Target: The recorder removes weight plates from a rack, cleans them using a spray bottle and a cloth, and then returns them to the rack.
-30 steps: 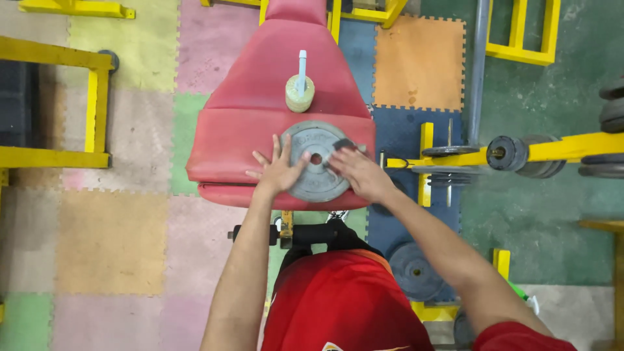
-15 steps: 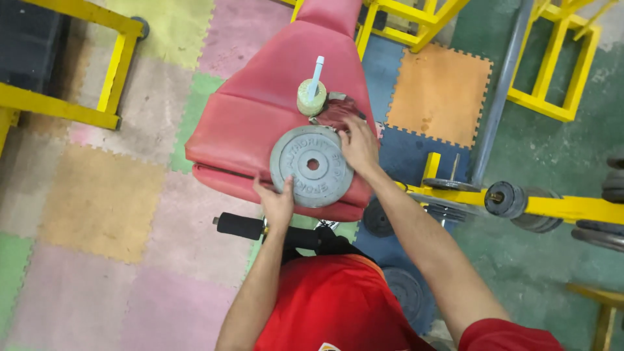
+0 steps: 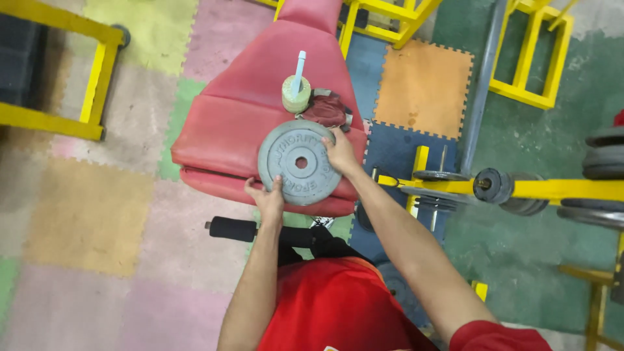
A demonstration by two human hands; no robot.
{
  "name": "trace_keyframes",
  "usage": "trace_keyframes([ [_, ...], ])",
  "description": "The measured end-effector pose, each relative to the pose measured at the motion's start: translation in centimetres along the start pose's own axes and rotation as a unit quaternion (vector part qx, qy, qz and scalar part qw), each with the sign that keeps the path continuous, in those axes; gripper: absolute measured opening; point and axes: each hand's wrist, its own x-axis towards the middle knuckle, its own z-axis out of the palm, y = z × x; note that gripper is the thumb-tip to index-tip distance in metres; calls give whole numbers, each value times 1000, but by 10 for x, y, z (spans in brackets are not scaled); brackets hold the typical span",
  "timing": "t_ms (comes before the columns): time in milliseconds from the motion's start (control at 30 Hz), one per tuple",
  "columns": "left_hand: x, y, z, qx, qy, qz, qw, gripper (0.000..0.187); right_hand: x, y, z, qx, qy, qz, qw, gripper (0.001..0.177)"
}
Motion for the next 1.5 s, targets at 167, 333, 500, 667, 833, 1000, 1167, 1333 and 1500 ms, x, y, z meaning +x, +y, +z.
trace_keyframes([
  [167, 21, -15, -19, 44, -55, -33, 997, 79, -37, -33, -20, 91, 44, 15, 995, 31],
  [333, 7, 12, -29, 65, -160, -84, 981, 84, -104, -55, -34, 93, 114, 29, 989, 30],
  [500, -8, 23, -22, 45, -247, -116, 961, 93, -168, -93, -66, 133, 174, 41, 975, 28],
  [667, -44, 45, 15, 68, -355, -169, 917, 92, -223, -97, -108, 173, 265, 74, 946, 28],
  [833, -85, 44, 69, 156, -417, -205, 872, 75, -273, -81, -162, 214, 354, 68, 908, 26],
  [1000, -130, 14, 132, 136, -534, 2, 835, 49, -328, -49, -220, 235, 434, 80, 866, 25],
  [1167, -213, -12, 207, 97, -581, -9, 808, 59, -371, 37, -280, 237, 488, 73, 837, 31],
  [1333, -295, -68, 278, 35, -601, -99, 792, 62, -411, 125, -355, 246, 516, 81, 816, 34],
  [1500, -366, -107, 324, 148, -598, -6, 788, 48, -439, 171, -416, 230, 534, 125, 804, 44],
])
